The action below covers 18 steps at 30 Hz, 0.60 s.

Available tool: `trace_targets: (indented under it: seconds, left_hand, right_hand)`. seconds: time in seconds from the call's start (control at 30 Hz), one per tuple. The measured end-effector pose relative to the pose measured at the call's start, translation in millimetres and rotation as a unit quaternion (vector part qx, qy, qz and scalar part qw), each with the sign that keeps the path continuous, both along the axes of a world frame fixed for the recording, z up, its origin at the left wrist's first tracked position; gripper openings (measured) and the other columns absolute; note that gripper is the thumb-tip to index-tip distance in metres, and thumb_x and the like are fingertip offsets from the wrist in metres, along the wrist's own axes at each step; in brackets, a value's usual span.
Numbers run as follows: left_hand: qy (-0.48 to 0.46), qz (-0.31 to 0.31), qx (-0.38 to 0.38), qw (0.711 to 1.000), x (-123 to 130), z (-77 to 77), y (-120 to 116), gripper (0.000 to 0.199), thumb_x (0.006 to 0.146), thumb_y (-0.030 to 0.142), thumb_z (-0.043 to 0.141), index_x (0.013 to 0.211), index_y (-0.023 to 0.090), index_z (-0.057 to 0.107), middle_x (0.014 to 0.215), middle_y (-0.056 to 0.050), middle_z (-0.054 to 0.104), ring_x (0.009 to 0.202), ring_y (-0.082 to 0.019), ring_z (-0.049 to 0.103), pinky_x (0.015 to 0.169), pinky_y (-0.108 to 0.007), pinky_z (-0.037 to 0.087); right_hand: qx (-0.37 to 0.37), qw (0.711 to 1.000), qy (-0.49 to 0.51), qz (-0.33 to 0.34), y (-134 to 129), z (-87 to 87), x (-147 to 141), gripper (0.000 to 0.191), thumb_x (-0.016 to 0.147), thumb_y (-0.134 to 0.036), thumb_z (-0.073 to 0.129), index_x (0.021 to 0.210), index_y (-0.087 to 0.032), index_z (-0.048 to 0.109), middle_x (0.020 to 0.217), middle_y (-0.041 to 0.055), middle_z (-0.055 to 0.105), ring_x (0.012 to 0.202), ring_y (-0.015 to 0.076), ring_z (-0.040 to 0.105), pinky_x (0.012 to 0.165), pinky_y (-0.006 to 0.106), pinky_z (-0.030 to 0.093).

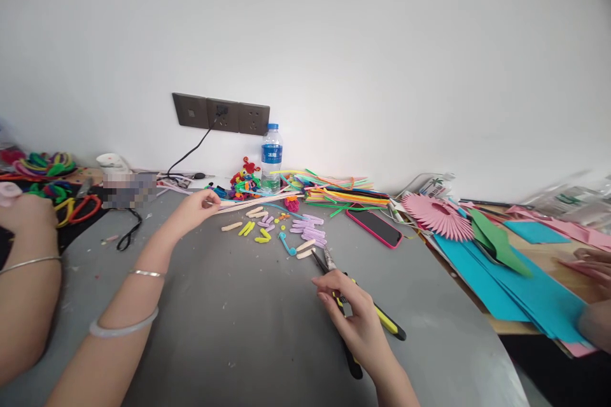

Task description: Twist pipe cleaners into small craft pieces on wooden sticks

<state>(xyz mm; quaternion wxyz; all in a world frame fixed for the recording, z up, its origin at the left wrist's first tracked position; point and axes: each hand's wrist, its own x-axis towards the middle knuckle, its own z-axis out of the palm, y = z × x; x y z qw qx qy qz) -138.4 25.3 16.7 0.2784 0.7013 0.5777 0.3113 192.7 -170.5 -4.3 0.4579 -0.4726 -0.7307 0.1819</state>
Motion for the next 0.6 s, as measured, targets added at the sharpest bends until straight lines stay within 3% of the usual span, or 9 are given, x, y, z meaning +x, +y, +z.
trace_targets:
  seconds: [0.13, 0.2, 0.4, 0.47, 0.6]
  left_hand:
    - [-0.154, 0.096, 0.045, 0.982, -7, 9.0, -2, 0.042, 0.062, 0.058, 0.071, 0.075, 0.02, 0.059, 0.069, 0.0, 0.062, 0.065, -0.017, 0.058, 0.065, -0.028, 0.047]
    - [-0.213, 0.102, 0.042, 0.971, -3, 9.2, -4, 0.044, 0.061, 0.056, 0.075, 0.076, 0.019, 0.057, 0.068, 0.001, 0.06, 0.063, -0.015, 0.057, 0.065, -0.027, 0.049]
    - [-0.241, -0.005, 0.027, 0.97, 38, 0.7, -8, 0.045, 0.063, 0.05, 0.079, 0.09, 0.018, 0.061, 0.083, -0.002, 0.066, 0.072, -0.017, 0.063, 0.069, -0.03, 0.054]
    - [-0.219, -0.041, 0.025, 0.975, 51, -3.0, -4, 0.039, 0.067, 0.049, 0.076, 0.087, 0.017, 0.064, 0.083, -0.004, 0.068, 0.074, -0.018, 0.063, 0.071, -0.031, 0.053]
    - [-0.228, -0.054, 0.016, 0.972, 66, -12.9, 3, 0.036, 0.068, 0.05, 0.076, 0.081, 0.017, 0.067, 0.076, -0.003, 0.068, 0.067, -0.017, 0.06, 0.066, -0.029, 0.05]
  right_hand:
    - [-0.026, 1.0, 0.008, 0.004, 3, 3.9, -6, 0.017, 0.097, -0.019, 0.051, 0.105, -0.024, 0.065, 0.081, 0.0026, 0.064, 0.068, 0.0152, 0.058, 0.063, 0.025, 0.046]
    - [-0.043, 0.999, 0.009, 0.009, 6, 7.4, -11, 0.017, 0.097, -0.02, 0.05, 0.107, -0.024, 0.064, 0.083, 0.0025, 0.064, 0.069, 0.0149, 0.058, 0.064, 0.025, 0.046]
    - [-0.053, 0.997, -0.021, 0.053, 29, 29.4, -12, 0.019, 0.098, -0.022, 0.05, 0.112, -0.023, 0.062, 0.094, 0.0056, 0.066, 0.075, 0.0156, 0.058, 0.072, 0.027, 0.048]
    - [-0.051, 0.997, -0.033, 0.054, 42, 38.6, -8, 0.019, 0.098, -0.024, 0.05, 0.113, -0.022, 0.062, 0.096, 0.0066, 0.067, 0.076, 0.016, 0.058, 0.072, 0.028, 0.048]
    - [-0.05, 0.997, -0.048, 0.037, 75, 51.3, -5, 0.02, 0.097, -0.026, 0.052, 0.112, -0.021, 0.064, 0.098, 0.0071, 0.067, 0.081, 0.0171, 0.059, 0.074, 0.029, 0.047]
